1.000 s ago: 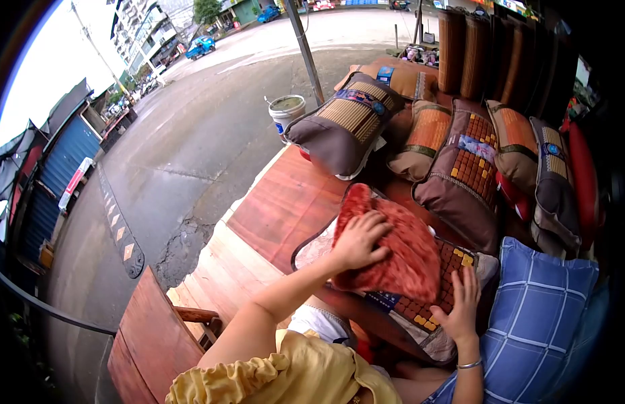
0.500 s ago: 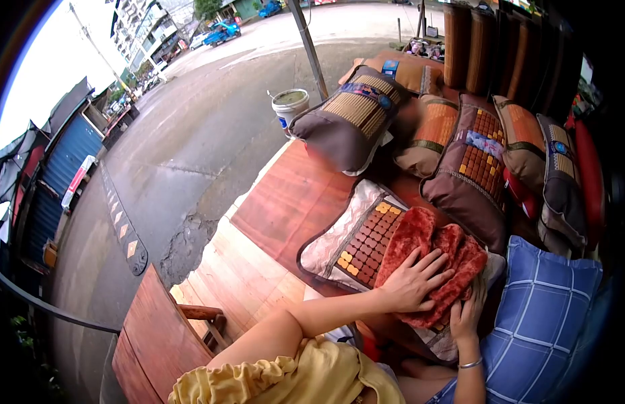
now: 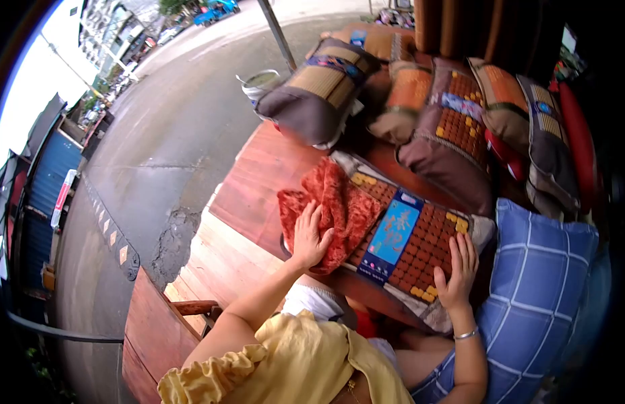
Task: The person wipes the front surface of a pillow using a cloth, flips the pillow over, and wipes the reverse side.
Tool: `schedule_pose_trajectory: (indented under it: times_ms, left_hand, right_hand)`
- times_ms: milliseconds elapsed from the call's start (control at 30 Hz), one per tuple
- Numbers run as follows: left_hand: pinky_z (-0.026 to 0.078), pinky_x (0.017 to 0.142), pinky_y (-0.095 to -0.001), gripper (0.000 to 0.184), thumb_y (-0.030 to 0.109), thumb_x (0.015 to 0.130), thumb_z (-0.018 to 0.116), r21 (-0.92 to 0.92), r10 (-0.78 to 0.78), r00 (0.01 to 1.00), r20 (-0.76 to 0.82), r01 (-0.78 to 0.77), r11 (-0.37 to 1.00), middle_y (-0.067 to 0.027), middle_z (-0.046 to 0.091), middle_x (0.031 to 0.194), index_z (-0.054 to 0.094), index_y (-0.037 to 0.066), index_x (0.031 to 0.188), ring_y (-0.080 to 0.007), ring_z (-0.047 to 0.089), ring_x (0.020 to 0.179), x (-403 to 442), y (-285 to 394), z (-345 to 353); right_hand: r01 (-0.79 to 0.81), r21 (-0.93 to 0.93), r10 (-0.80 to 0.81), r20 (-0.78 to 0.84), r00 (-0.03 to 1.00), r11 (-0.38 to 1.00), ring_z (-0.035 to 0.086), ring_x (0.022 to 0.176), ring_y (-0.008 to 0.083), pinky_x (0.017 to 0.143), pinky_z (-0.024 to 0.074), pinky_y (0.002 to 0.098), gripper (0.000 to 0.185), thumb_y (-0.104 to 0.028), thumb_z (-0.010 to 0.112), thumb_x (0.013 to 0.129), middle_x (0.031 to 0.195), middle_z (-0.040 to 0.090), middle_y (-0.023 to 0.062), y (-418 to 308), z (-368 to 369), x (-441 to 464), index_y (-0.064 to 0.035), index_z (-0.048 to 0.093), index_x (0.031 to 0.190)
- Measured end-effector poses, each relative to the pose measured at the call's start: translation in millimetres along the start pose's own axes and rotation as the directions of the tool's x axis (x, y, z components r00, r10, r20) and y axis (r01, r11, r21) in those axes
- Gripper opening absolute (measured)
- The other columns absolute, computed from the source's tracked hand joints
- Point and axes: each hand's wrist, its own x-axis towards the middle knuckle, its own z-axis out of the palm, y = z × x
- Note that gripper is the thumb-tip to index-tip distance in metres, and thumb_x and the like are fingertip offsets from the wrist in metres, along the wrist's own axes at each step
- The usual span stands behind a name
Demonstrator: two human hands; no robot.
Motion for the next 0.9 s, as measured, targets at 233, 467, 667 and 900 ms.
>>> schedule_pose_trajectory:
  times_ms: [233, 467, 667, 900]
  left_hand:
    - [0.019, 0.115, -0.0566, 0.075, 0.051, 0.08, 0.066, 0.111, 0.421, 0.865, 0.273, -0.463, 0.879, -0.0191, 0.035, 0.155, 0.048, 0.018, 0.145, -0.0389, 0.028, 0.146, -9.9, 76.5, -4.1]
    - [0.023, 0.117, -0.0524, 0.065, 0.048, 0.088, 0.062, 0.063, 0.206, 0.952, 0.227, -0.225, 0.972, -0.018, 0.038, 0.153, 0.049, 0.015, 0.143, -0.0364, 0.032, 0.143, 82.5, 41.3, 2.4]
    - [0.028, 0.117, -0.0374, 0.059, 0.036, 0.101, 0.054, -0.4, -0.035, 0.971, 0.237, 0.131, 0.907, -0.0184, 0.041, 0.15, 0.037, 0.007, 0.149, -0.0313, 0.035, 0.143, 95.4, -69.7, 24.5]
    - [0.03, 0.115, -0.0388, 0.058, 0.023, 0.094, 0.059, -0.359, -0.076, 0.985, 0.154, 0.128, 0.924, -0.021, 0.045, 0.146, 0.041, 0.003, 0.145, -0.0342, 0.04, 0.139, 30.0, -44.2, -4.7]
  right_hand:
    - [-0.011, -0.001, 0.011, 0.005, 1.0, 1.0, 0.034, 0.143, 0.0389, 0.116, 0.0226, 0.0547, 0.064, -0.035, 0.053, 0.091, 0.151, 0.042, 0.0195, -1.7, 0.0, 0.9, -0.0009, 0.044, 0.145]
    - [-0.012, -0.005, 0.012, 0.002, 1.0, 1.0, 0.034, 0.143, 0.0379, 0.116, 0.0229, 0.0541, 0.062, -0.039, 0.048, 0.095, 0.151, 0.042, 0.0192, -1.8, 0.2, 0.6, -0.0009, 0.045, 0.144]
    - [-0.01, 0.0, 0.01, -0.022, 1.0, 1.0, 0.035, 0.142, 0.0378, 0.116, 0.0236, 0.0535, 0.062, -0.039, 0.049, 0.095, 0.15, 0.043, 0.0191, -3.2, -0.3, 0.3, -0.0011, 0.047, 0.143]
    - [0.018, 0.016, -0.017, -0.023, 1.0, 1.0, 0.036, 0.142, 0.0369, 0.116, 0.0242, 0.0524, 0.06, -0.039, 0.049, 0.094, 0.15, 0.044, 0.0181, 5.4, 0.5, 0.3, -0.0026, 0.048, 0.143]
